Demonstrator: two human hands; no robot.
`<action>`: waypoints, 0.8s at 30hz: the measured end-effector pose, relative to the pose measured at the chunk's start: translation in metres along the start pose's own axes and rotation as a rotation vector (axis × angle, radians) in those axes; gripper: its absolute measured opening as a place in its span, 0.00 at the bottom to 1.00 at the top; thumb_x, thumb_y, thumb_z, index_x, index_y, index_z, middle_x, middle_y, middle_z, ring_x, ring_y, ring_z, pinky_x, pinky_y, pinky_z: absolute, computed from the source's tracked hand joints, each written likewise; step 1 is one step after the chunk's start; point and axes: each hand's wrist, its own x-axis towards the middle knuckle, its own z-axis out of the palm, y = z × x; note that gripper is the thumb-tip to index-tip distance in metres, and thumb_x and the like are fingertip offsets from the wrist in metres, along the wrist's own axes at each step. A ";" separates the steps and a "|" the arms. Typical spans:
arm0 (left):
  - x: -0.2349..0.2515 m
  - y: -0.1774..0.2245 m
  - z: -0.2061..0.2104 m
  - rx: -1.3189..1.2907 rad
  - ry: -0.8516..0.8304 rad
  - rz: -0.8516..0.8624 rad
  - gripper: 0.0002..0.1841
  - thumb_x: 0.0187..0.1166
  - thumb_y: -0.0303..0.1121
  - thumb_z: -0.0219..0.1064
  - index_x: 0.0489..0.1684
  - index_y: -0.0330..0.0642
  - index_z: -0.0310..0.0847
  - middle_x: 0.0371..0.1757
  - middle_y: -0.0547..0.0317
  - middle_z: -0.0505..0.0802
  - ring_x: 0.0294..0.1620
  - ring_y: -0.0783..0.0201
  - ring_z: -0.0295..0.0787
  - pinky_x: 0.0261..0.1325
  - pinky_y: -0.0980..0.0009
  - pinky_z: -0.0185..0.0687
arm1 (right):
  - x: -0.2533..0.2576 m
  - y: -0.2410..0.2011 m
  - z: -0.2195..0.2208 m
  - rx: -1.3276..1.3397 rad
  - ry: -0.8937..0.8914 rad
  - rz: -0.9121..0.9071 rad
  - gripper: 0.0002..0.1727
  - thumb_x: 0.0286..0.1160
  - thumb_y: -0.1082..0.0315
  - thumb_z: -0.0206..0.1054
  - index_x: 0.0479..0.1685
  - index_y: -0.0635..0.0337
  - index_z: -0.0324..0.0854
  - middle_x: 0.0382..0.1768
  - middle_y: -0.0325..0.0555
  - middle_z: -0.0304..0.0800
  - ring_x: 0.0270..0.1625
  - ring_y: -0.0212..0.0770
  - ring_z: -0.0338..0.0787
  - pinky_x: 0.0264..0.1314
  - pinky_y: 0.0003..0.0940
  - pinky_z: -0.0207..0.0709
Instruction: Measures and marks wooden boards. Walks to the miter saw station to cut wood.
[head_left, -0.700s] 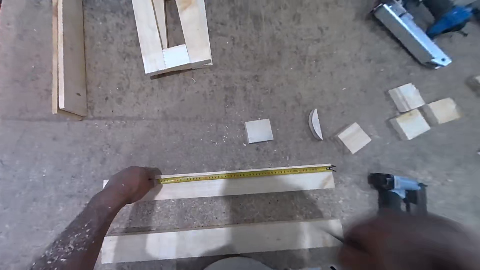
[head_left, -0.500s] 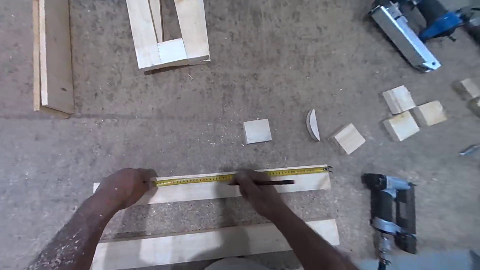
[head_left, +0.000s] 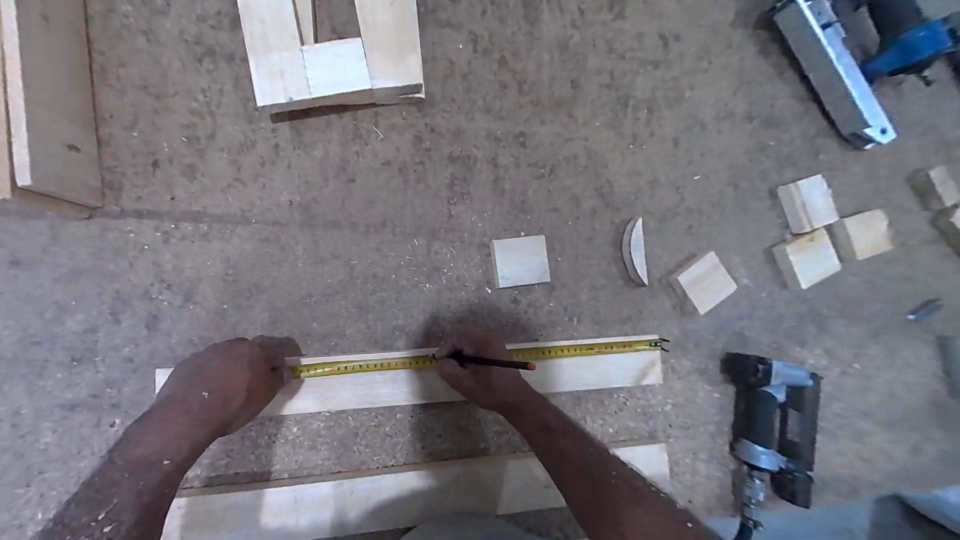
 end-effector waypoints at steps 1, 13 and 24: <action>0.001 -0.001 0.001 0.005 0.005 0.007 0.12 0.84 0.50 0.65 0.39 0.59 0.93 0.41 0.58 0.95 0.47 0.52 0.93 0.48 0.42 0.87 | 0.000 0.000 0.000 -0.013 0.000 0.000 0.06 0.68 0.66 0.69 0.27 0.55 0.89 0.23 0.33 0.84 0.24 0.27 0.81 0.27 0.27 0.78; 0.000 -0.001 0.001 0.007 0.005 -0.006 0.13 0.84 0.51 0.65 0.41 0.60 0.94 0.43 0.58 0.95 0.49 0.51 0.93 0.50 0.41 0.87 | 0.001 -0.005 0.001 0.017 0.042 0.019 0.05 0.68 0.67 0.70 0.28 0.55 0.89 0.21 0.33 0.84 0.22 0.27 0.80 0.25 0.28 0.77; 0.002 0.000 0.000 0.001 0.012 -0.005 0.13 0.84 0.51 0.64 0.38 0.61 0.94 0.39 0.60 0.95 0.46 0.53 0.93 0.47 0.42 0.87 | 0.001 -0.002 0.001 -0.005 0.052 -0.011 0.06 0.67 0.68 0.69 0.26 0.55 0.89 0.20 0.32 0.83 0.22 0.26 0.80 0.24 0.26 0.76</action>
